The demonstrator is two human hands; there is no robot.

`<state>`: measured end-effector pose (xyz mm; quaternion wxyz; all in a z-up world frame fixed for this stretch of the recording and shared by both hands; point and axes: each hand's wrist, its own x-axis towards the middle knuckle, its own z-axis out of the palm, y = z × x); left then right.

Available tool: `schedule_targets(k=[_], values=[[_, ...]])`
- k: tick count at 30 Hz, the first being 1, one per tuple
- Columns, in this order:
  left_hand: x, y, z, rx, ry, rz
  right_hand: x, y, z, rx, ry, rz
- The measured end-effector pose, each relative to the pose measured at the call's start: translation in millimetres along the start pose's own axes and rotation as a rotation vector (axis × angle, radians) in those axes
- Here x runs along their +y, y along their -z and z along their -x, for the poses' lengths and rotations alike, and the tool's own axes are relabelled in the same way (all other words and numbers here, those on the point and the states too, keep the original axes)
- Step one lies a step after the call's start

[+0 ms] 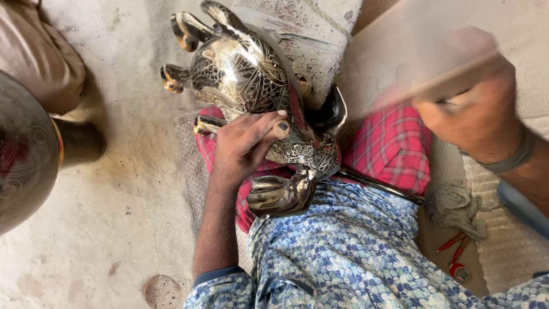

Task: The person uses a small chisel and a wooden mallet to engrave intricate patterns onto a silver-colored metal vessel shaped like an animal. They repeatedly tap the chisel to create fine lines on the surface.

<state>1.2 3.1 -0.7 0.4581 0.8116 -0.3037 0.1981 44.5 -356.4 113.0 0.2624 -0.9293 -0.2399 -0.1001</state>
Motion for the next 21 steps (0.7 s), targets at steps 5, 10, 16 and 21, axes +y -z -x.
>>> schedule_targets(k=[5,10,16,21], values=[[-1,1,-5,-0.021,0.006,0.002,-21,2,-6,0.093,0.257,0.116],[0,5,-2,-0.072,0.082,-0.006,-33,4,-7,0.143,0.27,0.182],[-2,-3,1,0.166,-0.004,0.145,-13,-26,23,0.074,0.238,0.424],[0,-7,9,0.463,0.146,0.452,16,-91,47,-0.209,-0.091,-0.025]])
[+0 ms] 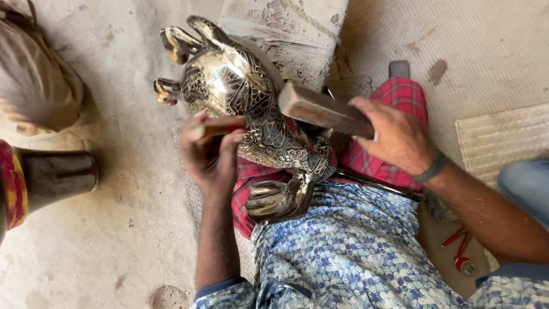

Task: The person uses a small chisel and a wooden mallet to engrave intricate patterns onto a silver-colored metal vessel shaped like an animal. They repeatedly tap the chisel to create fine lines on the surface.

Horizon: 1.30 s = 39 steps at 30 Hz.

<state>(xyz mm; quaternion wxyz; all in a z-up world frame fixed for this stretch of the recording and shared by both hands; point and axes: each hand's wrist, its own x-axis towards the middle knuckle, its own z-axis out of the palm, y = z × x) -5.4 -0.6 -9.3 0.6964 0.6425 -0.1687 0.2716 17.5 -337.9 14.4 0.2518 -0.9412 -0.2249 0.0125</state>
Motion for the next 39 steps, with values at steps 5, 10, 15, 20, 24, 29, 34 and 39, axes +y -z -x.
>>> schedule_targets(k=[5,10,15,20,24,29,34,39], values=[[-2,-10,-3,-0.182,0.025,-0.181,24,-29,23,-0.275,-0.247,-0.064],[-2,-20,0,-0.137,-0.039,-0.234,9,3,36,-0.215,-0.343,-0.601],[-11,-14,2,-0.117,-0.183,-0.526,-13,61,17,0.067,0.17,-0.126],[-27,-2,12,-0.132,-0.183,-0.456,-74,108,-15,0.021,0.313,0.093],[-47,2,15,-0.1,-0.06,-0.371,-116,133,-54,0.034,0.474,0.343],[-52,7,21,-0.13,-0.21,-0.385,-113,133,-46,0.081,0.472,0.686],[-51,11,27,-0.168,-0.098,-0.361,-101,122,-40,0.125,0.486,0.817],[-58,15,29,-0.171,-0.17,-0.408,-106,118,-39,0.151,0.459,0.553]])
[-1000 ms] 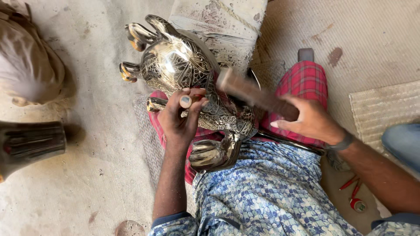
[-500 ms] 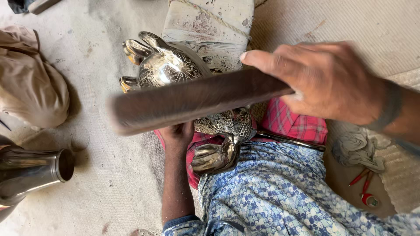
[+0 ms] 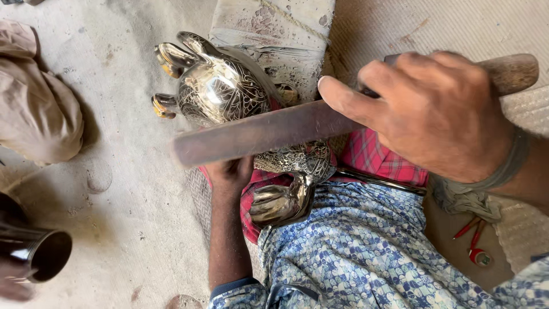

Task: The person uses a small chisel and a wooden mallet to engrave intricate patterns onto a silver-colored metal vessel shaped like an animal. They repeatedly tap the chisel to create fine lines on the surface.

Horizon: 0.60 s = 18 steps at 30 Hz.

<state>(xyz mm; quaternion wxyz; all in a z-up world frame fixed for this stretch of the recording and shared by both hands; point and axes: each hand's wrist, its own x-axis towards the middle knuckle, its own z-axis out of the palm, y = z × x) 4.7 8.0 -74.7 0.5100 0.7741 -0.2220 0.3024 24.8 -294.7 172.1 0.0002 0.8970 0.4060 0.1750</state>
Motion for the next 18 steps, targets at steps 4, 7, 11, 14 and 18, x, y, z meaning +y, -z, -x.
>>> schedule_targets(k=[4,7,11,14,18], values=[[4,1,-3,0.008,0.011,-0.01,1,-13,4,0.089,-0.034,-0.245],[9,4,-9,-0.049,0.074,0.049,2,-16,10,0.007,0.031,0.031],[4,5,-2,-0.062,0.036,0.047,0,-13,12,0.042,-0.025,-0.131],[-8,5,5,-0.113,0.099,0.071,-4,-4,10,0.035,-0.031,0.005],[-12,8,12,-0.135,0.219,-0.031,-11,-6,-4,0.048,-0.045,-0.077]])
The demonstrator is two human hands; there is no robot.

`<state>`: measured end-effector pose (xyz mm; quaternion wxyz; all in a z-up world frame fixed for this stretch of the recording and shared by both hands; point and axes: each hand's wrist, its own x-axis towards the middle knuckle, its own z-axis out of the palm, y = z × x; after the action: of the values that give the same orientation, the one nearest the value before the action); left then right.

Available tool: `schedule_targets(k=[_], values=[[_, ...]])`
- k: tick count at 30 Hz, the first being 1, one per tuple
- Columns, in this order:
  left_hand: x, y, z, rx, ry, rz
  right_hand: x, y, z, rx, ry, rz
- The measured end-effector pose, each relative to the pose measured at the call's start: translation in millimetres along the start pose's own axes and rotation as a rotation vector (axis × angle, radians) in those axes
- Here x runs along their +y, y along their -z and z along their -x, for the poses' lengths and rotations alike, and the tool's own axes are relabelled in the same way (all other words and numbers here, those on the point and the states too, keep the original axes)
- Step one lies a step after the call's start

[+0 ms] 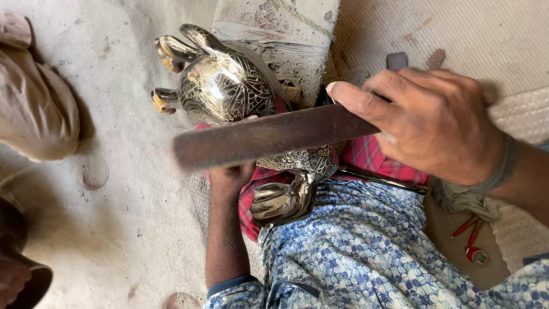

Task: The person uses a small chisel and a wooden mallet to engrave intricate patterns onto a silver-colored metal vessel shaped like an animal. They repeatedly tap the chisel to create fine lines on the surface.

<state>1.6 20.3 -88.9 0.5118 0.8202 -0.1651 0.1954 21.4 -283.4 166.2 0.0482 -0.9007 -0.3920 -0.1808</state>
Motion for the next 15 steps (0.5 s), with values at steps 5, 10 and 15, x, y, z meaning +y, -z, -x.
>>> schedule_targets(k=[5,10,15], values=[[22,7,-11,-0.009,-0.086,-0.03,2,4,19,-0.035,0.014,0.163],[53,12,-31,0.005,-0.249,-0.067,18,-28,45,-0.127,-0.053,0.082],[75,-2,-37,0.167,-0.231,0.056,40,-40,32,-0.177,-0.062,0.211]])
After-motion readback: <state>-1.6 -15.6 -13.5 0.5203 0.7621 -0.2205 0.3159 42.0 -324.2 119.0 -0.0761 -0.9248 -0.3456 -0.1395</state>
